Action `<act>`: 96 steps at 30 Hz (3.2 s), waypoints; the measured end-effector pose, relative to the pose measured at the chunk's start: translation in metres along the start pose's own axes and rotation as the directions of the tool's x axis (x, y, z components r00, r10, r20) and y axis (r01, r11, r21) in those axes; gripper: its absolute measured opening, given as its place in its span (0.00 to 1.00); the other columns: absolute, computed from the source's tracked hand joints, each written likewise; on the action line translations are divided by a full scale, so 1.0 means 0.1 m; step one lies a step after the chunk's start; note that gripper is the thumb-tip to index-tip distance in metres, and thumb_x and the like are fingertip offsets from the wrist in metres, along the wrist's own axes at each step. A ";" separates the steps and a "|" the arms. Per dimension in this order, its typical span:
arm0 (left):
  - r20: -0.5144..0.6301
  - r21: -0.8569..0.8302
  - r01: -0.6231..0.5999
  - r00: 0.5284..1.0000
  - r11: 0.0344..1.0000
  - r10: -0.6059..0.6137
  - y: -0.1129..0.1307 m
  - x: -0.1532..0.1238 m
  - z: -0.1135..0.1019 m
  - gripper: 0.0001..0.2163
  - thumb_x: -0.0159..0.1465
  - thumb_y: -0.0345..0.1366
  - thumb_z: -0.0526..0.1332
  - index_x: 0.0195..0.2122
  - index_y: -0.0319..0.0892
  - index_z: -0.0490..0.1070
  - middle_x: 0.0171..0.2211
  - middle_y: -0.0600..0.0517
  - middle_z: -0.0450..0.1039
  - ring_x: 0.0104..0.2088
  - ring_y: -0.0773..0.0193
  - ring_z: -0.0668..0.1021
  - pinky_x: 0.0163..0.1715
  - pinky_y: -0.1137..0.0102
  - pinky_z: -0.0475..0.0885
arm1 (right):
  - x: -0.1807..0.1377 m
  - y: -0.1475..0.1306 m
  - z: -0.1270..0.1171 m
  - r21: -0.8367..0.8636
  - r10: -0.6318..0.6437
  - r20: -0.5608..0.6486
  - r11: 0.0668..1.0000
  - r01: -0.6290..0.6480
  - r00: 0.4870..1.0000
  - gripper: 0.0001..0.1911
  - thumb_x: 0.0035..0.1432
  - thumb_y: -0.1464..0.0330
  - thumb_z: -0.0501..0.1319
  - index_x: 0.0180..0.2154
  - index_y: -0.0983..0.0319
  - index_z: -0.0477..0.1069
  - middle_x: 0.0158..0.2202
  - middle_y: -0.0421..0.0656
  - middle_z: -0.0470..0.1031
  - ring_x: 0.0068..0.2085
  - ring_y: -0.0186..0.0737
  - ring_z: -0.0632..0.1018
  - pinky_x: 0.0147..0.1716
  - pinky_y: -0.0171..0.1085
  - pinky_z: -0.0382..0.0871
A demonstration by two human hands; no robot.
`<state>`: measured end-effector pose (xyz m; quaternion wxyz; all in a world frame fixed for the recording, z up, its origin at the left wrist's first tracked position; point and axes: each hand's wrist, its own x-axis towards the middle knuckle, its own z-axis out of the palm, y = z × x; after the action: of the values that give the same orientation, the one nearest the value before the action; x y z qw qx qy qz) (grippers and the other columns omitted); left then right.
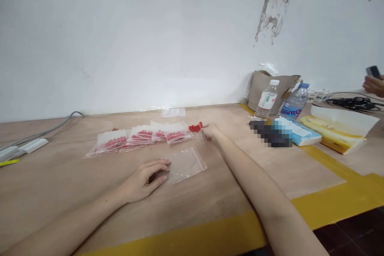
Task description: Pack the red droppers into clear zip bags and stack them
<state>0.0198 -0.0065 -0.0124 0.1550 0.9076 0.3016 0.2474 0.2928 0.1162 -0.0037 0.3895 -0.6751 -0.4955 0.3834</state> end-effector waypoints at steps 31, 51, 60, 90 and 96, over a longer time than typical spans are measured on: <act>0.116 0.021 0.010 0.993 1.000 -0.012 0.03 0.03 -0.04 0.13 0.64 0.37 0.53 0.50 0.48 0.64 0.51 0.52 0.65 0.52 0.61 0.66 0.51 0.61 0.63 | -0.95 0.40 -0.17 0.524 -0.057 -0.163 0.841 0.135 0.985 0.21 0.49 0.72 0.57 0.42 0.57 0.49 0.21 0.32 0.63 0.18 0.29 0.70 0.15 0.28 0.66; 0.103 0.030 -0.002 0.995 1.000 -0.001 0.02 0.03 -0.03 0.13 0.64 0.38 0.52 0.50 0.48 0.65 0.51 0.51 0.65 0.51 0.59 0.67 0.50 0.59 0.64 | -0.89 0.51 -0.16 0.495 -0.155 -0.138 0.845 0.203 0.978 0.27 0.45 0.63 0.61 0.45 0.57 0.49 0.21 0.30 0.63 0.18 0.28 0.68 0.16 0.28 0.63; 0.090 0.044 0.006 0.996 0.999 -0.010 0.03 0.03 -0.02 0.15 0.64 0.38 0.52 0.51 0.47 0.62 0.50 0.50 0.66 0.51 0.58 0.68 0.50 0.60 0.64 | -1.07 0.41 -0.10 0.663 -0.104 0.176 0.747 -0.039 0.979 0.12 0.51 0.68 0.59 0.34 0.59 0.55 0.24 0.38 0.70 0.27 0.33 0.75 0.30 0.35 0.71; 0.300 0.130 -0.233 0.936 0.964 0.186 0.01 0.06 -0.07 0.17 0.65 0.39 0.50 0.55 0.53 0.59 0.61 0.54 0.47 0.60 0.56 0.54 0.57 0.56 0.50 | -1.03 0.46 -0.17 0.431 -0.447 0.567 0.877 0.213 0.692 0.14 0.51 0.62 0.60 0.33 0.60 0.57 0.24 0.35 0.71 0.20 0.30 0.73 0.20 0.30 0.66; 0.291 0.161 -0.184 0.948 0.970 0.131 0.02 0.05 -0.08 0.18 0.66 0.40 0.49 0.57 0.52 0.56 0.62 0.52 0.43 0.59 0.54 0.54 0.56 0.57 0.54 | -1.01 0.43 -0.14 0.387 -0.449 0.514 0.882 0.269 0.731 0.14 0.49 0.61 0.62 0.32 0.62 0.60 0.24 0.34 0.68 0.23 0.26 0.69 0.22 0.27 0.62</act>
<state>0.0197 -0.0038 -0.0035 0.0898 0.9650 0.2250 0.0999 0.2999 0.0076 -0.0241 0.3765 -0.3482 -0.6527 0.5577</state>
